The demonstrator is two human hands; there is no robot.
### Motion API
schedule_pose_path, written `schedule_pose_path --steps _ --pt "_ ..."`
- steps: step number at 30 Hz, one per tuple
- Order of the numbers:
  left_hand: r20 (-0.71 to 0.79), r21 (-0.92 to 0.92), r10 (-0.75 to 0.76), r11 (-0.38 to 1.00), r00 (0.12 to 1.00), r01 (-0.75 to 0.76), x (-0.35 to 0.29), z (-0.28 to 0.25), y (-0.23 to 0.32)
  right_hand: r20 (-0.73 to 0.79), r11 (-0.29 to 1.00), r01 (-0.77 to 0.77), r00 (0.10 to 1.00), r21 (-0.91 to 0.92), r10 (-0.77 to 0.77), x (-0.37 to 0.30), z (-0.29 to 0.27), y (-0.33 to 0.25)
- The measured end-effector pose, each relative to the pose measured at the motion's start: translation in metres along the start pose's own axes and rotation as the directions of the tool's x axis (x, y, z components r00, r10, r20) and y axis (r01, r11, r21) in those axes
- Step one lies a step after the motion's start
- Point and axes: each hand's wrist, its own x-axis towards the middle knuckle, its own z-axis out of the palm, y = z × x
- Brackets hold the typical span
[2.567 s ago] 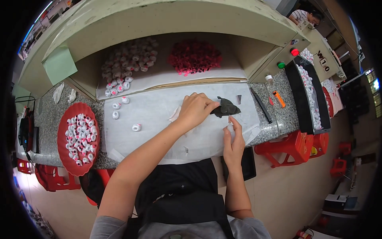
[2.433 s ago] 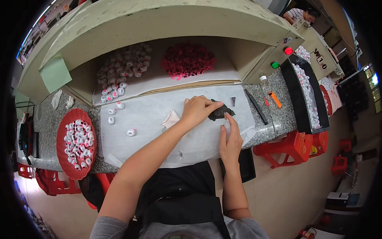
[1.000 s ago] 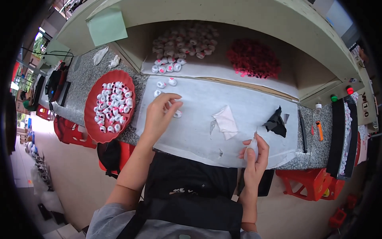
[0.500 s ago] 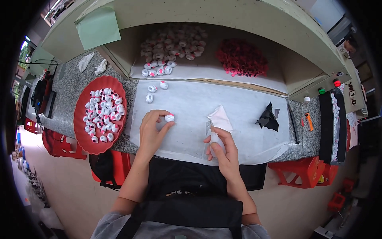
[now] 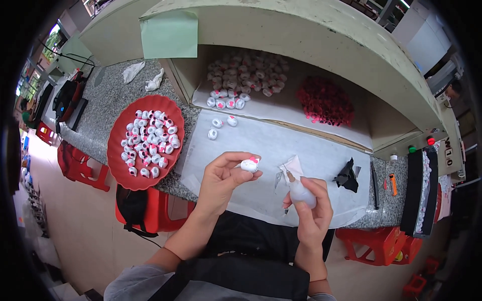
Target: Applying adhesive to small plastic toy components and assembling them at a factory workbench.
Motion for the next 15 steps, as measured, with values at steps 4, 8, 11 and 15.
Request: schedule_pose_path --steps 4,8,11,15 --pt "0.029 -0.165 -0.002 0.986 1.0 0.006 0.013 0.018 0.009 -0.121 0.965 0.105 0.99 0.239 -0.078 0.01 0.002 -0.012" --pt "0.021 -0.18 0.108 0.978 0.994 -0.103 0.001 0.019 0.004 -0.251 0.834 0.139 0.968 0.534 -0.001 0.015 0.014 -0.02" --pt "0.054 -0.134 0.184 0.975 0.981 -0.176 -0.006 0.008 0.002 -0.266 0.787 0.124 0.963 0.604 0.052 0.015 0.017 -0.019" --pt "0.032 -0.175 0.145 0.975 0.989 -0.137 -0.008 0.011 0.01 -0.324 0.893 0.221 0.942 0.392 -0.091 0.011 0.028 -0.017"
